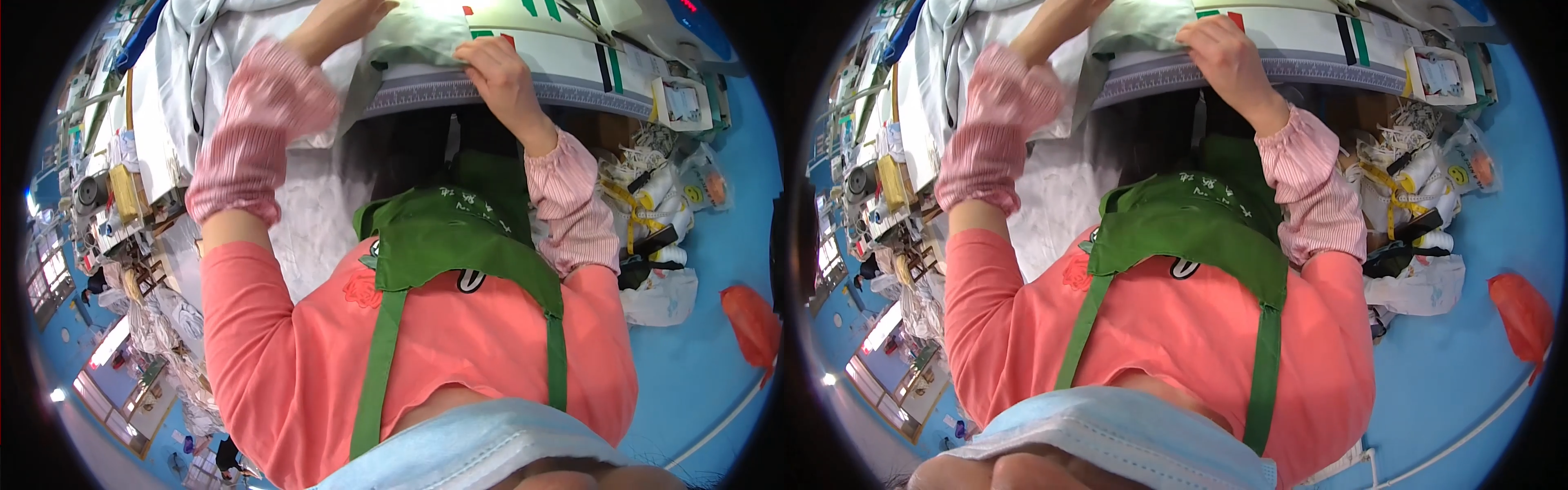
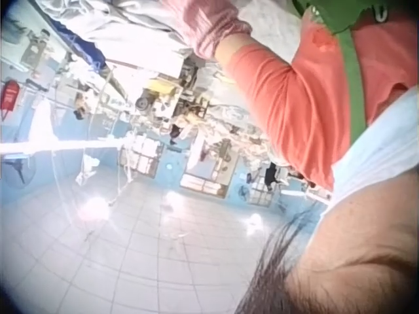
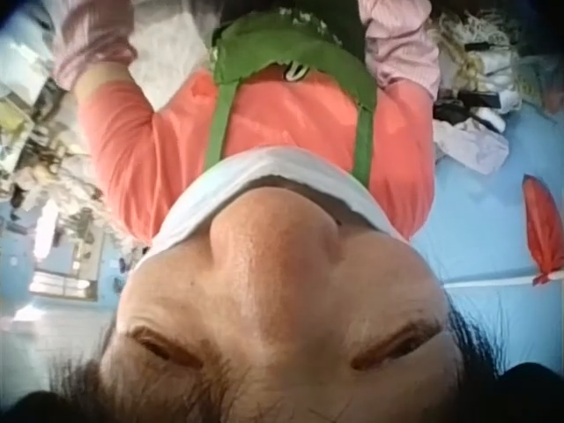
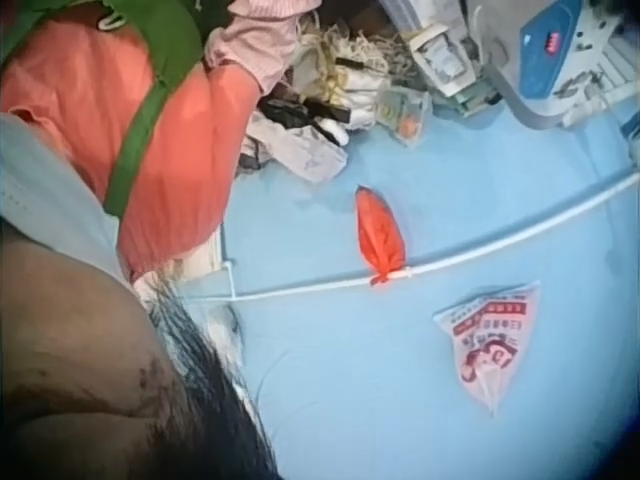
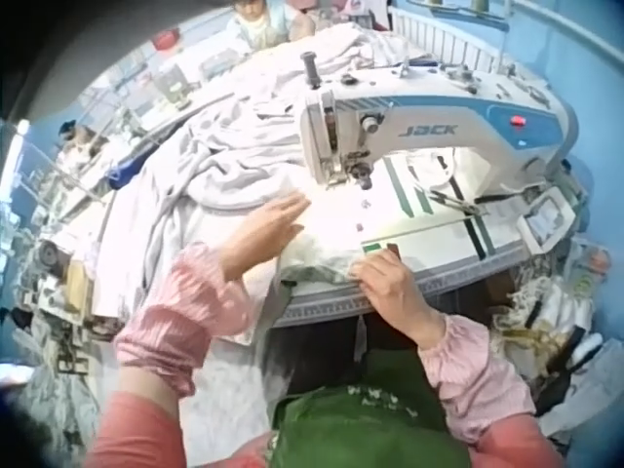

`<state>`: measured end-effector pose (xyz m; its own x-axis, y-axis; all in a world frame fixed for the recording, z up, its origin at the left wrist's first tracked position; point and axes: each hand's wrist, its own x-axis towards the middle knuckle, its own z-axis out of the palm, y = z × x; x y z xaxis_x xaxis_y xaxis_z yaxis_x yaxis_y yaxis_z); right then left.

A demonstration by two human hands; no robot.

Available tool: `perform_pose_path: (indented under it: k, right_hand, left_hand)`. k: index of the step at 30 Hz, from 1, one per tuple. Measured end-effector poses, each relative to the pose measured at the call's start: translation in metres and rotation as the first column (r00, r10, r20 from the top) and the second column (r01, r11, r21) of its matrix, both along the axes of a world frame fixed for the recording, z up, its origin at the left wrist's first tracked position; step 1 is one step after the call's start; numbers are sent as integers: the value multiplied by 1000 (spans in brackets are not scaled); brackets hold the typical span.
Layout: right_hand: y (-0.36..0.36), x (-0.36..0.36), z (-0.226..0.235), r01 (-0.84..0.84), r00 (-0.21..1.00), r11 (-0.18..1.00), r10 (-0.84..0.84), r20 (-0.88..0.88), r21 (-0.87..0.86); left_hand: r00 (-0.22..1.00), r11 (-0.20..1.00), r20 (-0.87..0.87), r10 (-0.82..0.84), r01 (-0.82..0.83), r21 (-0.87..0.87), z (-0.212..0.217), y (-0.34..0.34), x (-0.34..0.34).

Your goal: Sewing and finishing fabric pillow covers at a workstation.

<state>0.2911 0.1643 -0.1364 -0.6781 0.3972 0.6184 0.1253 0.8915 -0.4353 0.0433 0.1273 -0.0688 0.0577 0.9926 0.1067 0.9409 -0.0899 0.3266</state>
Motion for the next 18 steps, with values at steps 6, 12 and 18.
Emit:
perform_pose_path:
  k: [6, 12, 18]
  right_hand:
    - [-4, -7, 11, -60, 998, 998, 60, -24, 15]
    - [-8, 0, 25, 9, 1000, 999, -9, 3, 47]
    - [1, 12, 28, 64, 998, 973, -66, 1, 221]
  left_hand:
    - [971, 825, 69, 229, -231, 515, -70, -171, 37]
    - [732, 662, -93, 675, -545, 515, -133, -217, 31]
    - [809, 760, -264, 525, -306, 574, -121, -257, -28]
